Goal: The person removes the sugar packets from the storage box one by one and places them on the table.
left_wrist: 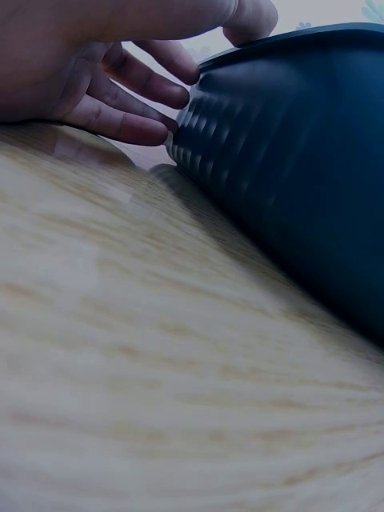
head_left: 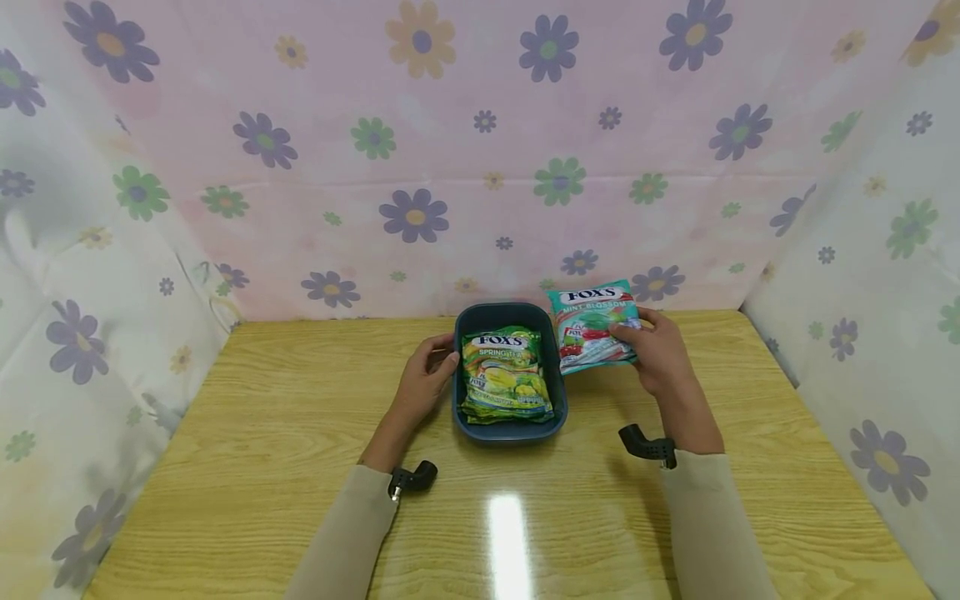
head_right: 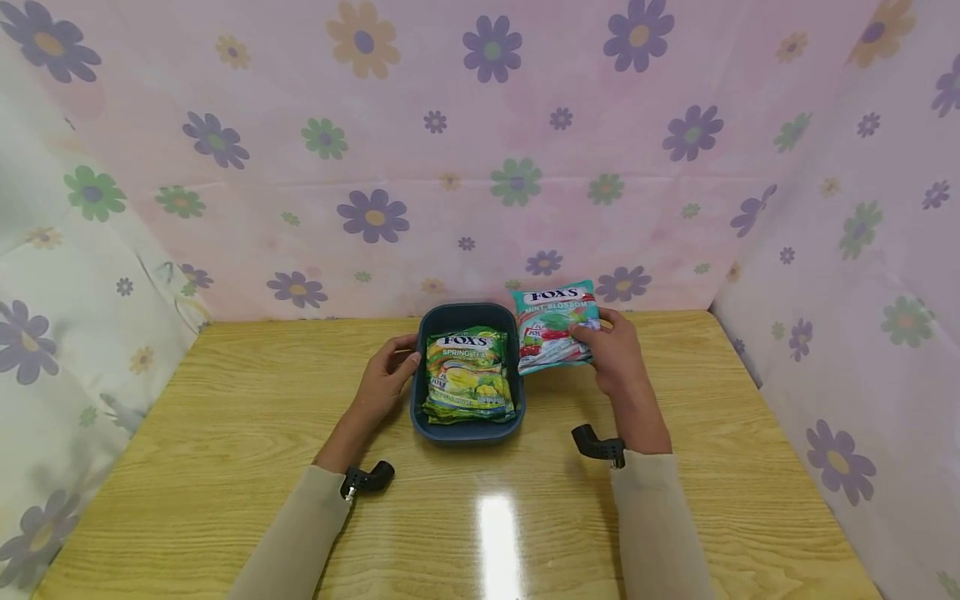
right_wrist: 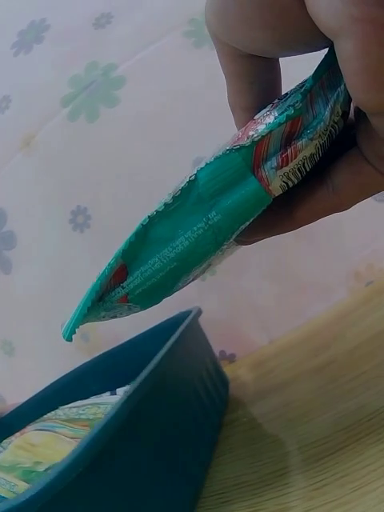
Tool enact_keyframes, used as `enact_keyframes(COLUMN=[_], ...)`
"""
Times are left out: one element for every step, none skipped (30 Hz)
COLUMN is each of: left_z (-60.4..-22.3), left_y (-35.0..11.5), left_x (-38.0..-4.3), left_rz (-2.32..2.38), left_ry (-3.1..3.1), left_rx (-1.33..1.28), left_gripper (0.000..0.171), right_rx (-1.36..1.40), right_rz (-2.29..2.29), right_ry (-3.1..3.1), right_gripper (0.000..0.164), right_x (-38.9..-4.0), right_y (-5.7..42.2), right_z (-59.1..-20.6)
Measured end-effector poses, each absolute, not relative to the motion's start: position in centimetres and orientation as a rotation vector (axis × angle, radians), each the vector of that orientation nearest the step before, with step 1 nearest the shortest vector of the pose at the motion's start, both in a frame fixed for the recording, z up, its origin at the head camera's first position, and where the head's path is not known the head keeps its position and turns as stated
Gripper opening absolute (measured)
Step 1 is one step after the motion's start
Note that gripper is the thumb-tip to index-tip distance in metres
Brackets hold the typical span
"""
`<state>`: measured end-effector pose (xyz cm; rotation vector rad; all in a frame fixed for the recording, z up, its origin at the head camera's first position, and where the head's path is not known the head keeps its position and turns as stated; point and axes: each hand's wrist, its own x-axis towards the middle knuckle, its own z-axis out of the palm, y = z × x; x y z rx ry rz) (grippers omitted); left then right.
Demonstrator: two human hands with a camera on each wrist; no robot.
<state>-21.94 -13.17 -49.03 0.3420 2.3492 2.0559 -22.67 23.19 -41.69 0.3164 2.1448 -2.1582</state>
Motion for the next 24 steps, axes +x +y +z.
enact_keyframes(left_z=[-49.5,-50.0,-50.4,-50.9,-51.2,-51.3,-51.4,-51.5,-51.5,-51.6,-51.6,-51.6,-51.6,-51.6,-51.6,-51.6,-51.6,-51.5,-51.5,-51.5,-51.5,-51.5,-51.5,-51.5], left_y=[-13.2,-13.2,-13.2,-13.2,-13.3,-13.3,-13.3,-13.3,-13.3,-13.3,-13.3,-13.4,-13.3,-13.4,-13.4,-13.4,-13.4,-13.3,-13.3,-13.3,-13.3,-13.3,-13.3,-13.3], left_x=[-22.2,-22.4,-22.6,-22.9,-23.0,-23.0,-23.0,-23.0,-23.1,-23.1,-23.1,-23.1,-23.1,-23.1,-23.1,-23.1,-23.1,-23.1,-23.1,-23.1,-23.1,-23.1,-23.1,-23.1], left_rz=[2.054,2.059,2.062,2.066,2.073,2.08,2.085,2.091,2.092,2.095,2.097,2.097,2.097,2.097,2.099,2.099,2.1,2.101,2.101,2.1,2.1,2.097,2.097,2.096], left_ry=[2.35,2.349,2.35,2.351,2.352,2.353,2.353,2.354,2.357,2.355,2.354,2.355,2.354,2.353,2.351,2.351,2.351,2.351,2.351,2.353,2.353,2.355,2.354,2.355], left_rx=[0.339,0.338,0.338,0.337,0.338,0.34,0.341,0.344,0.345,0.345,0.347,0.351,0.351,0.351,0.353,0.355,0.357,0.355,0.351,0.348,0.347,0.343,0.337,0.335], left_gripper=[0.047,0.047,0.047,0.047,0.047,0.047,0.046,0.046,0.045,0.044,0.044,0.044,0.044,0.044,0.044,0.044,0.044,0.044,0.044,0.043,0.043,0.043,0.043,0.043], right_rx=[0.318,0.32,0.321,0.321,0.322,0.321,0.32,0.32,0.321,0.321,0.321,0.318,0.319,0.319,0.318,0.316,0.314,0.317,0.319,0.32,0.323,0.327,0.333,0.339], right_rz=[-2.155,-2.151,-2.149,-2.147,-2.146,-2.145,-2.144,-2.143,-2.14,-2.138,-2.134,-2.132,-2.129,-2.127,-2.126,-2.128,-2.132,-2.138,-2.142,-2.145,-2.145,-2.147,-2.146,-2.143], right_ry=[2.143,2.141,2.138,2.136,2.134,2.131,2.13,2.129,2.131,2.131,2.132,2.133,2.133,2.132,2.131,2.126,2.119,2.11,2.105,2.101,2.098,2.095,2.096,2.099], right_gripper=[0.074,0.074,0.074,0.074,0.074,0.074,0.074,0.073,0.073,0.073,0.073,0.073,0.073,0.073,0.073,0.073,0.073,0.072,0.072,0.072,0.072,0.072,0.072,0.072], right_x=[-22.7,-22.7,-22.7,-22.8,-22.8,-22.8,-22.9,-22.9,-22.9,-22.9,-22.9,-23.0,-23.0,-23.0,-23.1,-23.1,-23.1,-23.2,-23.2,-23.3,-23.3,-23.4,-23.5,-23.5], right_y=[23.3,23.3,23.4,23.5,23.6,23.7,23.8,23.8,23.9,24.0,24.1,24.2,24.3,24.3,24.4,24.4,24.5,24.6,24.6,24.6,24.7,24.7,24.7,24.7], right_z=[-41.8,-41.8,-41.9,-42.0,-42.1,-42.2,-42.3,-42.4,-42.5,-42.5,-42.6,-42.7,-42.8,-42.8,-42.9,-43.0,-43.1,-43.2,-43.4,-43.5,-43.7,-43.9,-44.1,-44.3])
